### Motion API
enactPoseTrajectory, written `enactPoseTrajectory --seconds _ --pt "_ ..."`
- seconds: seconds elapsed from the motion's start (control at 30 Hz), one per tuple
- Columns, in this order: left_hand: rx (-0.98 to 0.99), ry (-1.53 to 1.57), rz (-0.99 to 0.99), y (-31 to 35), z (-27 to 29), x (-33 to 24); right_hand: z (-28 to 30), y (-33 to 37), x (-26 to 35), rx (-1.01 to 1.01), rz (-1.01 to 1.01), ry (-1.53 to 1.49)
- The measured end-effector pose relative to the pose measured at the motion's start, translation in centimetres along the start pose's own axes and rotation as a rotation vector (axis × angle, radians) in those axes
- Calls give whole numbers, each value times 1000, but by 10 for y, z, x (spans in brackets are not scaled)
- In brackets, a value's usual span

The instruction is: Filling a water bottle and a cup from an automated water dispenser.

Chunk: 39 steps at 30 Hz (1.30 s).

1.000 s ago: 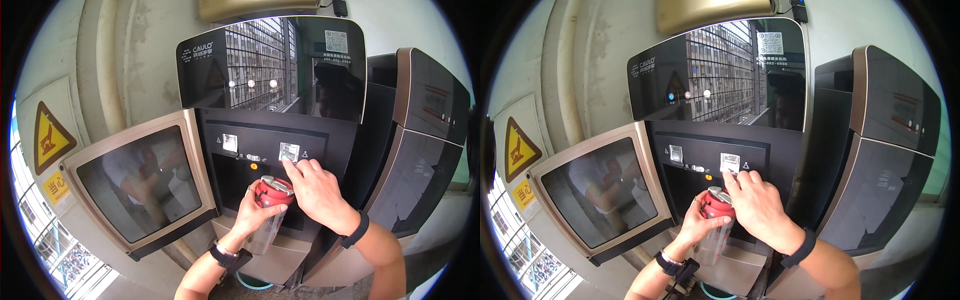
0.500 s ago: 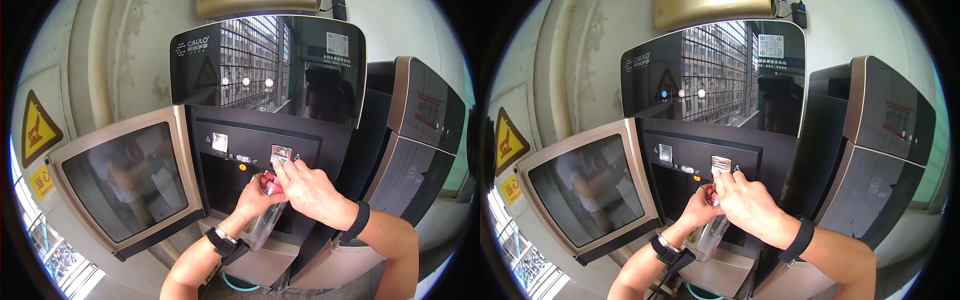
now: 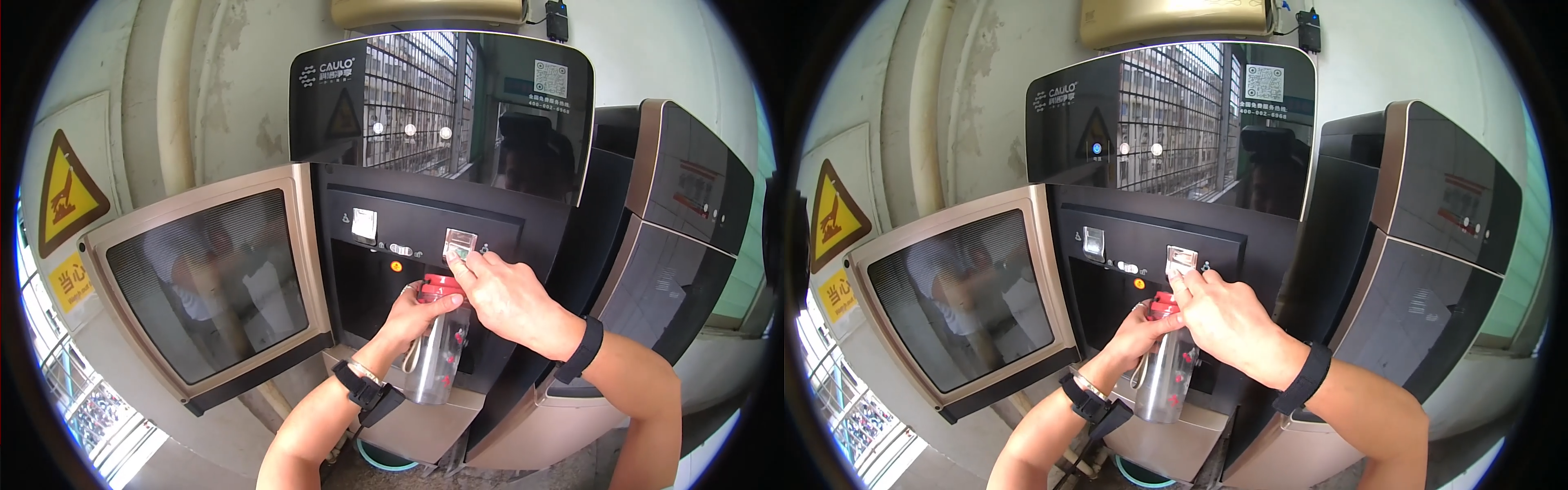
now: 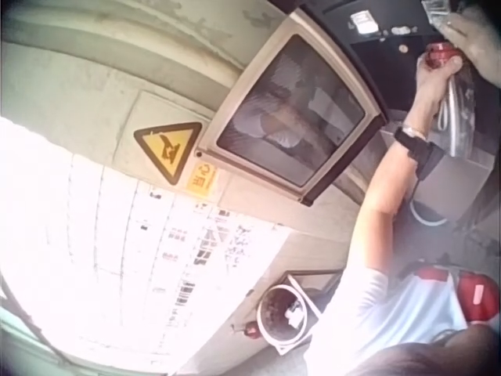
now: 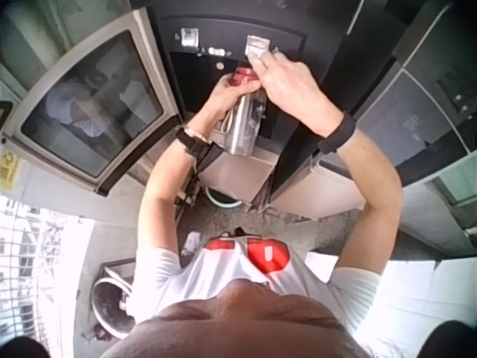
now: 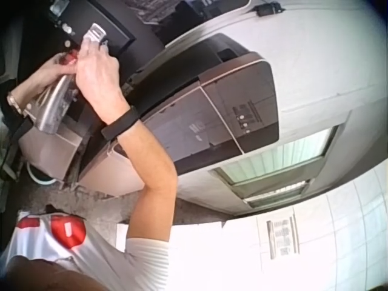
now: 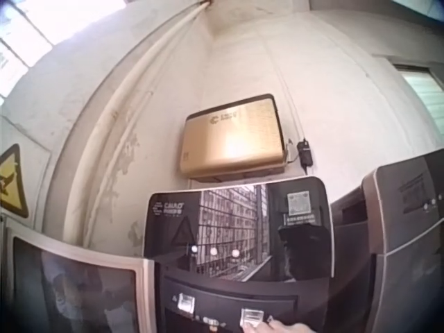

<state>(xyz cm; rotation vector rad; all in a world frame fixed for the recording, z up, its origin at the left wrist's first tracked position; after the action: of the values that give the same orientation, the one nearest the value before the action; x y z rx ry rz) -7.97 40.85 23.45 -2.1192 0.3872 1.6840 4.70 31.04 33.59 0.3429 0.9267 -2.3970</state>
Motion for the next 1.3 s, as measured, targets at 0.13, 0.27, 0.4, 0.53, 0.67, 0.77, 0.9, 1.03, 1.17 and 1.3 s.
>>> enactPoseTrajectory --seconds 0.13,0.27,0.4,0.53,0.67,0.77,0.9,1.03,1.17,1.3 --pt "-41 133 -81 10 -1 11 2 2 0 -75 21 53" --pt "-200 319 -274 18 3 26 -4 7 -1 -138 -17 -34" --pt "-223 423 -389 25 13 28 -13 30 10 -299 -135 -267" --pt "-278 468 -492 16 7 36 -17 38 14 -266 -204 -202" --pt "-341 544 -540 7 -3 49 -18 24 10 -99 -196 10" --pt "-348 606 -541 2 -4 54 -24 24 7 -54 -127 119" --pt "-354 654 -567 -9 -8 59 -17 15 2 34 -101 109" --pt "-378 585 -633 -15 -17 59 -16 14 1 44 -106 83" --pt "-395 560 -651 -13 -24 55 -21 19 2 9 -145 48" --pt "-417 533 -667 -15 -24 58 -36 22 10 -81 -214 10"
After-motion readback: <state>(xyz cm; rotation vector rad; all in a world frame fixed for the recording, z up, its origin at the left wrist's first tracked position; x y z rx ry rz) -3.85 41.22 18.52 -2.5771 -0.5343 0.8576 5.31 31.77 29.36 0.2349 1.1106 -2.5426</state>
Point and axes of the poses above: each hand's wrist, its own y-axis away from the middle knuckle, its own z-axis out of the back of the hand, x = y × z, the point moved 1 cm from there along -y, towards the middle knuckle, and after that the axes turned 2 degrees about -x, right-handed, at the moved point
